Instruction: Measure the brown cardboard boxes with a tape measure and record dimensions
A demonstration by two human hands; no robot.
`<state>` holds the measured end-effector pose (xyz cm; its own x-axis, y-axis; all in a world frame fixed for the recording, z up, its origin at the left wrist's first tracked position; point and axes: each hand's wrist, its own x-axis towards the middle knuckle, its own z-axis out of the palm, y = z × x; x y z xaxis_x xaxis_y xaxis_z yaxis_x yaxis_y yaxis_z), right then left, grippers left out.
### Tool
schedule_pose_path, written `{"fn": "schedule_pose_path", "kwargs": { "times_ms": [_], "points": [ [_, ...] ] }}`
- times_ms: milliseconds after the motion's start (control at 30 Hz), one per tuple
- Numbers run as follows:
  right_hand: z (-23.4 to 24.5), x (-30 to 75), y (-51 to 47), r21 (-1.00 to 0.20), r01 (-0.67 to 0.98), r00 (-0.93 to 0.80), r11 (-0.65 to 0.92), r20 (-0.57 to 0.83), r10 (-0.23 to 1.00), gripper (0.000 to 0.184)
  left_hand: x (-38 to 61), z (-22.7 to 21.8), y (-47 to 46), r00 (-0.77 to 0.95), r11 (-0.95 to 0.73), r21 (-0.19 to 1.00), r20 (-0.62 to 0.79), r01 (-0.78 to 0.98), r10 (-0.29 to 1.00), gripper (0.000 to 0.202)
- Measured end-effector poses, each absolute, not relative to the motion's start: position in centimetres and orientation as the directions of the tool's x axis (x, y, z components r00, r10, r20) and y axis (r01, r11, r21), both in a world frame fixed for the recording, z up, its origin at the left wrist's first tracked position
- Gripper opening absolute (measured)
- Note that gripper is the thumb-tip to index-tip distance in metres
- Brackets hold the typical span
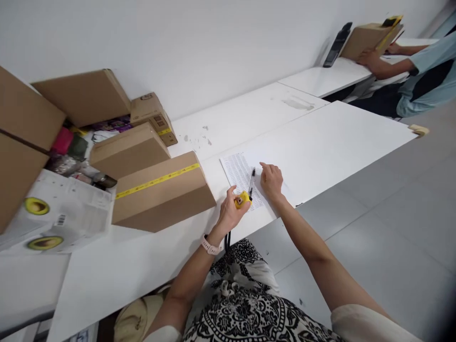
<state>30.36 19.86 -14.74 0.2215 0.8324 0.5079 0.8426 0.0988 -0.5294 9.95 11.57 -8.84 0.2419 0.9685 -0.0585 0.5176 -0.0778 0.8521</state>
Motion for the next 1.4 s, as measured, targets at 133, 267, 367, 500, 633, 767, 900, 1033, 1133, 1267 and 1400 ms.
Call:
{"fn": "schedule_pose_path", "kwargs": {
  "times_ms": [133, 267, 367, 500, 633, 767, 900, 1033, 1133, 1267, 1400],
  "points": [
    [-11.2, 27.5, 14.2, -0.842, 0.489, 0.176, 0.227, 0.351, 0.92, 0.026, 6.0, -6.8, 6.3, 0.398, 0.298, 0.953, -0.251, -0.059, 0.882, 0.054],
    [-10.4, 22.2, 6.2, -0.997, 0.056, -0.359, -0.047, -0.064, 0.931, 0.039, 2.1, -6.8, 1.7, 0.377, 0.331, 0.929, -0.251, -0.166, 0.892, 0.054],
    [-11.5, 18.6, 2.5, -0.962, -0.113, -0.474, -0.247, -0.166, 0.865, 0.045, -0.3, -7.1, -0.2, 0.389, 0.34, 0.934, -0.276, -0.107, 0.879, 0.059],
    [-11.9, 16.2, 1.5, -0.919, -0.164, -0.495, -0.36, -0.239, 0.836, 0.048, -3.2, -6.8, -1.6, 0.398, 0.356, 0.934, -0.321, -0.014, 0.859, 0.064],
    [-11.0, 15.2, 1.9, -0.91, -0.139, -0.579, -0.391, -0.246, 0.777, 0.048, -5.4, -6.3, -2.6, 0.412, 0.338, 0.941, -0.313, 0.012, 0.856, 0.066],
    [-9.8, 14.0, 1.6, -0.895, -0.117, -0.642, -0.431, -0.262, 0.72, 0.05, -6.6, -7.0, -3.4, 0.534, 0.348, 0.937, -0.307, 0.026, 0.787, 0.074],
    [-8.6, 13.3, 1.1, -0.881, -0.041, -0.696, -0.472, -0.314, 0.646, 0.05, -7.2, -7.1, -3.7, 0.532, 0.263, 0.956, -0.292, 0.132, 0.795, 0.072],
    [-7.0, 15.0, 1.9, -0.911, -0.007, -0.707, -0.413, -0.288, 0.646, 0.04, -9.8, -5.0, -3.3, 0.38, 0.122, 0.899, -0.296, 0.421, 0.876, 0.063],
    [-5.7, 18.0, 3.2, -0.965, -0.007, -0.658, -0.263, -0.194, 0.728, 0.027, -13.8, -3.0, -2.7, 0.23, 0.032, 0.785, -0.22, 0.619, 0.948, 0.044],
    [-4.9, 21.6, 5.7, -0.995, 0.062, -0.509, -0.075, -0.096, 0.855, 0.029, -19.4, -1.8, -1.6, 0.119, -0.039, 0.671, -0.074, 0.741, 0.99, 0.036],
    [-6.6, 21.2, 9.4, -0.982, 0.175, -0.38, 0.065, -0.007, 0.925, 0.038, -22.2, -2.2, 0.3, 0.024, -0.023, 0.521, 0.005, 0.853, 1.0, 0.037]
  ]
}}
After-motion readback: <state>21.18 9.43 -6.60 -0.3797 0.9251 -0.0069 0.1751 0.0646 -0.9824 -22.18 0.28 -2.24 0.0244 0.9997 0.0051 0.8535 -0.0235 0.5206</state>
